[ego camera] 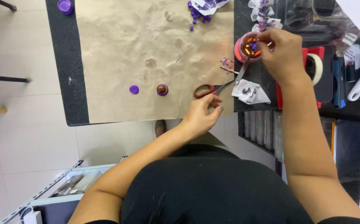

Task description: Melting wax beads over a candle, pouring the wax, and using a stamp to create decorative seals, followed by organizing the seals.

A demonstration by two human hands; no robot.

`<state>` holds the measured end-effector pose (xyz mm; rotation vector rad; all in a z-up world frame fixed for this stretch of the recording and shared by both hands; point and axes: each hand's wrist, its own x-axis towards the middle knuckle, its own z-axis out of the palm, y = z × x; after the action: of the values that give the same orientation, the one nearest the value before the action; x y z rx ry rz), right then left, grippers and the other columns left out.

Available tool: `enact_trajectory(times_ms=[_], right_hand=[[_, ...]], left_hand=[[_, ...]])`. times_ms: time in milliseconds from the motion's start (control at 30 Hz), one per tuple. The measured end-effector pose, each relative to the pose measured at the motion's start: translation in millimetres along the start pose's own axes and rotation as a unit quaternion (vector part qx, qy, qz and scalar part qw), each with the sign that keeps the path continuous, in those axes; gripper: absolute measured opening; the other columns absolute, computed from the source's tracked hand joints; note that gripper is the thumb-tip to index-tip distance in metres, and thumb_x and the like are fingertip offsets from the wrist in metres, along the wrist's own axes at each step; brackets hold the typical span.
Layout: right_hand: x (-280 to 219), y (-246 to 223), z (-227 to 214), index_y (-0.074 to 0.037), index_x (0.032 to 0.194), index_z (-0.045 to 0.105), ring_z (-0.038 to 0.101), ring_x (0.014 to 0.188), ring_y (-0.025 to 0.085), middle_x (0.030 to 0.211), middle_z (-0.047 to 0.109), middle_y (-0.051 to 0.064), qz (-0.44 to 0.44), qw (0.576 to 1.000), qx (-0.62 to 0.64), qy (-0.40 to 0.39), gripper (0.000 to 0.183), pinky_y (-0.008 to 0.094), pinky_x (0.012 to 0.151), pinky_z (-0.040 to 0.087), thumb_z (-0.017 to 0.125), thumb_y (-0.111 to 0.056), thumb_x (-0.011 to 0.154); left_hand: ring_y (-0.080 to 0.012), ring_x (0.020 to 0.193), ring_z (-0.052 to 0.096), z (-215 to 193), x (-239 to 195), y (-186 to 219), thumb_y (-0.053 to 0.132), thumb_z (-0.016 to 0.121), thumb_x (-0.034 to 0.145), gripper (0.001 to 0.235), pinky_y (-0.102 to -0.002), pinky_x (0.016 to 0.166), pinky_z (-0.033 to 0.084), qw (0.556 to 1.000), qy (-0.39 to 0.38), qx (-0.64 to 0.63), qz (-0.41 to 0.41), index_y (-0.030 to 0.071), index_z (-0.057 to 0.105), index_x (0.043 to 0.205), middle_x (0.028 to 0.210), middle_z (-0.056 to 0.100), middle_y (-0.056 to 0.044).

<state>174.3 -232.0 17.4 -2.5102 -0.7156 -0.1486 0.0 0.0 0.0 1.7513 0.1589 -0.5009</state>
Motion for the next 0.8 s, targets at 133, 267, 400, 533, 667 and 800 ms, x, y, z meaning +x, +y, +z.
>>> enact_trajectory(times_ms=[133,267,400,533,667,800], right_hand=[[-4,1,6,0.004,0.109,0.077,0.068,0.087,0.026,0.101,0.075,0.015,0.016,1.0,0.003,-0.002,0.012,0.035,0.074,0.056,0.072,0.009,0.099],[-2,4,5,0.005,0.107,0.079,0.067,0.081,0.024,0.096,0.076,0.016,-0.002,0.999,0.008,0.031,0.014,0.034,0.069,0.054,0.07,0.012,0.098],[-2,22,3,0.008,0.108,0.08,0.069,0.082,0.025,0.094,0.076,0.017,-0.03,0.998,-0.007,0.061,0.018,0.035,0.072,0.055,0.067,0.013,0.097],[-3,14,-6,0.009,0.108,0.081,0.07,0.087,0.03,0.098,0.075,0.02,-0.077,0.993,-0.029,0.08,0.019,0.038,0.074,0.054,0.064,0.016,0.103],[-10,3,-1,0.004,0.106,0.084,0.062,0.097,0.034,0.104,0.062,0.018,-0.081,0.99,-0.069,0.098,0.032,0.042,0.08,0.052,0.057,0.018,0.098],[-17,13,19,-0.004,0.101,0.086,0.055,0.101,0.033,0.108,0.057,0.012,-0.07,0.987,-0.104,0.103,0.035,0.043,0.086,0.051,0.06,0.016,0.092]], left_hand=[[-0.011,0.048,0.043,-2,-14,1,0.026,0.061,0.093,0.025,-0.031,0.061,0.045,0.999,-0.033,0.017,-0.023,0.014,0.069,0.112,0.097,0.075,0.002],[-0.0089,0.044,0.038,-5,-21,0,0.025,0.061,0.094,0.023,-0.029,0.054,0.042,0.999,-0.035,0.004,-0.026,0.012,0.069,0.111,0.096,0.074,0.001],[-0.009,0.043,0.042,-8,-28,-4,0.023,0.061,0.095,0.022,-0.029,0.054,0.042,0.999,-0.032,0.002,-0.018,0.012,0.069,0.111,0.094,0.073,0.0],[-0.0085,0.044,0.04,-14,-38,-5,0.024,0.062,0.093,0.023,-0.028,0.053,0.041,0.999,-0.039,-0.003,-0.026,0.011,0.069,0.112,0.097,0.074,0.0],[-0.0129,0.053,0.052,-17,-49,-14,0.025,0.062,0.092,0.021,-0.03,0.063,0.048,0.999,-0.032,0.013,-0.023,0.013,0.071,0.107,0.092,0.075,0.001],[-0.0122,0.053,0.049,-22,-60,-28,0.026,0.063,0.091,0.02,-0.03,0.061,0.048,1.0,-0.007,0.013,-0.003,0.013,0.073,0.102,0.087,0.074,0.001]])
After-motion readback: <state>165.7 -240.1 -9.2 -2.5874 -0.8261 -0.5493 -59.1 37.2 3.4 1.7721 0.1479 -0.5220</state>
